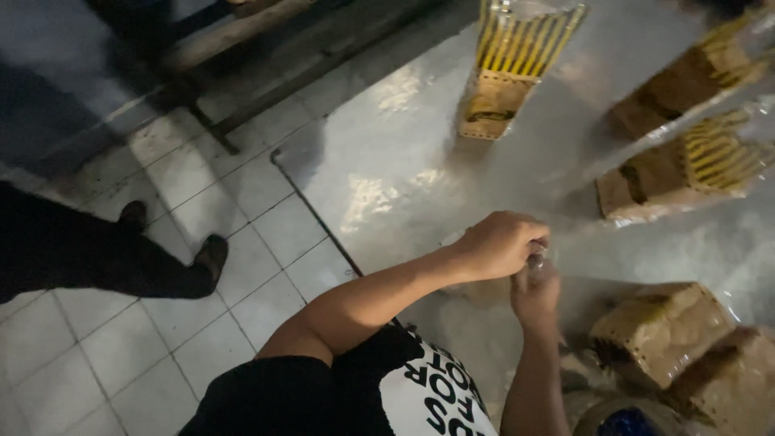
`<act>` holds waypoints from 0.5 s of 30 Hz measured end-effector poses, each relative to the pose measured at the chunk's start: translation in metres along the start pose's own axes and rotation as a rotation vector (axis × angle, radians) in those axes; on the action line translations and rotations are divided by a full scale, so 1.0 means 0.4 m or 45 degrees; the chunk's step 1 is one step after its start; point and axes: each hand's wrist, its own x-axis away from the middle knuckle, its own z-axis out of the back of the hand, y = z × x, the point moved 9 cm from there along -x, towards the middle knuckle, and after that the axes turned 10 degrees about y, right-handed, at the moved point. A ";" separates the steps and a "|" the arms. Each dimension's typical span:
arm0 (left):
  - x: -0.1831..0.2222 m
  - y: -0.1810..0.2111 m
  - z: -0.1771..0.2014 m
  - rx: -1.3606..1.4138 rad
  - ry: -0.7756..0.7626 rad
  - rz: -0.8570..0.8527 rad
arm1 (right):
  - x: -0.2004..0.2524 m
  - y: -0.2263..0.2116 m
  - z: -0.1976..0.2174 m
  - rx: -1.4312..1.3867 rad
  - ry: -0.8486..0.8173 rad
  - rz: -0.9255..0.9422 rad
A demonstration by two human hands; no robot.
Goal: The person packs loaves of bread into plastic bags and secures them with twist ties, then stacks the bags on shelves and in a metal cart.
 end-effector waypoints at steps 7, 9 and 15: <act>0.017 0.062 0.031 0.401 0.039 -0.181 | 0.000 -0.015 0.053 0.265 0.078 0.204; 0.028 0.068 0.091 0.540 0.185 -0.267 | -0.035 -0.130 0.056 0.734 0.020 0.384; 0.094 0.005 -0.003 0.176 -0.359 0.194 | -0.131 -0.234 0.050 -0.101 0.168 -0.246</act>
